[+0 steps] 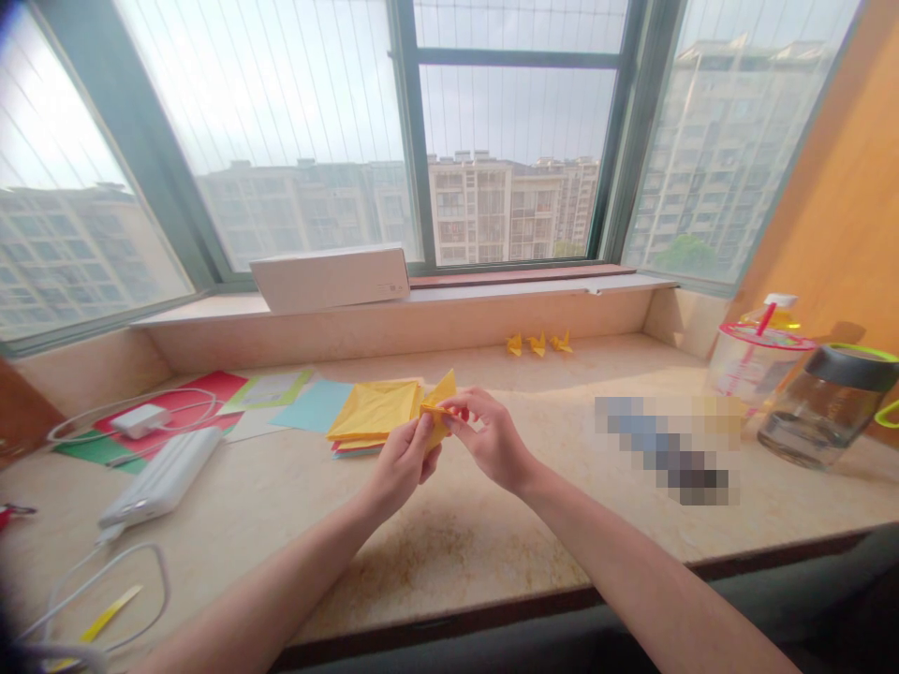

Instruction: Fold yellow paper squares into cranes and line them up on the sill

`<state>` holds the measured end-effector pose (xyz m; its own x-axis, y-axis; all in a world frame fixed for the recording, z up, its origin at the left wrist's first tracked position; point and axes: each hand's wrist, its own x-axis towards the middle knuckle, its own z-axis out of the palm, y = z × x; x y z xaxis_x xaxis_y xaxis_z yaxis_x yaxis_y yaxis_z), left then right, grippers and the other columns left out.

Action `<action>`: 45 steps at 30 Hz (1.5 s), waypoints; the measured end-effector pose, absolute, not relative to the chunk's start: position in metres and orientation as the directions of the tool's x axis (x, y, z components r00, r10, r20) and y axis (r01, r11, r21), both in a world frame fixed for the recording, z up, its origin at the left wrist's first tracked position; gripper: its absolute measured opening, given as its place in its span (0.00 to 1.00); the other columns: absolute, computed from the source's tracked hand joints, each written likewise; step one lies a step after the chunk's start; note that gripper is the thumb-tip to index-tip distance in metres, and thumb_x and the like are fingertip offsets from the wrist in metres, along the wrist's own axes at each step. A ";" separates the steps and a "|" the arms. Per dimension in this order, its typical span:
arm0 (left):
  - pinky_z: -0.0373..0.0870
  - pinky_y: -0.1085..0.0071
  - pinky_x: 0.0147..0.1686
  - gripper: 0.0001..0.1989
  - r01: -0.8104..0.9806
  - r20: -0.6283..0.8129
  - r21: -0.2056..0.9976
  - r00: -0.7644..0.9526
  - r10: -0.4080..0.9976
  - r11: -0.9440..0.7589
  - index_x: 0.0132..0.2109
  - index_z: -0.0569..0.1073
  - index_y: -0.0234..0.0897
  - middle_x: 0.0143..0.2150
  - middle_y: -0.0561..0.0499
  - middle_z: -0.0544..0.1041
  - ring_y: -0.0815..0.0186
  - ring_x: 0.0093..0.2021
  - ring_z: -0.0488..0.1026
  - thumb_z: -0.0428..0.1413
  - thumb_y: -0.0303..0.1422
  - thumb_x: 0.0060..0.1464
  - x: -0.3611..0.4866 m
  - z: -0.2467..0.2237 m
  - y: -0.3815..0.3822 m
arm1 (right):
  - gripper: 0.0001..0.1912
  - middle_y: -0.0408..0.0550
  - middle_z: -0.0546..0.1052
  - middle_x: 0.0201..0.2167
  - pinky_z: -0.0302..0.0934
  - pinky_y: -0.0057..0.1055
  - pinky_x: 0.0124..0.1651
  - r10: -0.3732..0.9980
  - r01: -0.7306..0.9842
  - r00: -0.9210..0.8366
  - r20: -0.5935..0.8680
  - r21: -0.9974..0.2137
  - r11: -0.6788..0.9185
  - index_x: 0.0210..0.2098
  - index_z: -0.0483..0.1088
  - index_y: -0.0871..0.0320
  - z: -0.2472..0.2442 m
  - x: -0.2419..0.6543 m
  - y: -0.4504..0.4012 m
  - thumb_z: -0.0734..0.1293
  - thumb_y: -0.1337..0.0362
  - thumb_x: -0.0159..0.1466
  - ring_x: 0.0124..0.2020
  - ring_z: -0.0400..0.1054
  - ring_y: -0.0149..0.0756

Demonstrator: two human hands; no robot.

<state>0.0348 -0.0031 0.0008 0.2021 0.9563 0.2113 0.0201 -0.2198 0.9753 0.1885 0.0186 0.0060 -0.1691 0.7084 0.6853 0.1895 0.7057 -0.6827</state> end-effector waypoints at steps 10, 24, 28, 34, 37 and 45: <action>0.50 0.76 0.13 0.29 -0.149 0.248 0.965 0.248 0.936 -0.216 0.25 0.62 0.37 0.17 0.56 0.61 0.75 0.14 0.54 0.40 0.55 0.62 0.030 0.001 -0.004 | 0.16 0.50 0.69 0.48 0.66 0.41 0.49 0.532 0.242 -0.350 0.771 -0.474 0.847 0.48 0.77 0.45 0.001 0.194 0.017 0.63 0.68 0.66 0.44 0.68 0.38; 0.55 0.77 0.14 0.22 -0.092 0.260 0.966 0.324 0.910 -0.243 0.32 0.67 0.35 0.22 0.56 0.68 0.76 0.14 0.61 0.49 0.51 0.61 0.029 0.000 -0.002 | 0.19 0.47 0.78 0.34 0.68 0.36 0.41 0.859 -0.036 -0.136 0.494 -0.869 0.494 0.46 0.68 0.56 0.004 0.189 0.025 0.71 0.53 0.60 0.35 0.73 0.38; 0.67 0.73 0.22 0.26 -0.065 0.218 0.976 0.312 0.925 -0.208 0.38 0.72 0.30 0.32 0.44 0.78 0.66 0.23 0.75 0.50 0.53 0.59 0.028 0.002 -0.001 | 0.18 0.49 0.79 0.34 0.67 0.35 0.39 0.847 0.023 -0.071 0.527 -0.848 0.529 0.45 0.71 0.57 0.005 0.189 0.025 0.71 0.54 0.59 0.33 0.71 0.36; 0.71 0.71 0.35 0.18 0.005 0.391 0.920 0.065 0.918 -0.392 0.37 0.74 0.34 0.33 0.48 0.80 0.63 0.35 0.77 0.56 0.46 0.57 0.022 0.005 0.006 | 0.16 0.46 0.78 0.29 0.63 0.35 0.40 0.829 0.173 -0.067 0.555 -0.812 0.558 0.46 0.74 0.56 0.006 0.193 0.026 0.70 0.56 0.60 0.31 0.68 0.36; 0.71 0.72 0.35 0.15 -0.016 0.376 0.927 0.038 0.926 -0.376 0.37 0.75 0.33 0.33 0.48 0.79 0.65 0.34 0.76 0.59 0.43 0.55 0.019 0.004 0.010 | 0.18 0.47 0.78 0.31 0.63 0.35 0.40 0.846 0.144 -0.069 0.529 -0.834 0.533 0.48 0.74 0.57 0.006 0.194 0.027 0.70 0.56 0.61 0.32 0.69 0.36; 0.74 0.72 0.35 0.13 -0.143 0.379 0.920 0.086 0.922 -0.365 0.36 0.75 0.33 0.31 0.50 0.78 0.67 0.32 0.75 0.60 0.40 0.55 0.019 0.008 0.009 | 0.18 0.49 0.81 0.39 0.68 0.38 0.46 0.855 -0.113 -0.272 0.441 -0.897 0.427 0.46 0.76 0.56 0.012 0.190 0.024 0.68 0.51 0.62 0.39 0.75 0.38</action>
<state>0.0189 0.0086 0.0076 0.0859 0.9216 0.3786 -0.1428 -0.3647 0.9201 0.1898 0.0239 0.0124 -0.2718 0.8552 0.4413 -0.1134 0.4270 -0.8971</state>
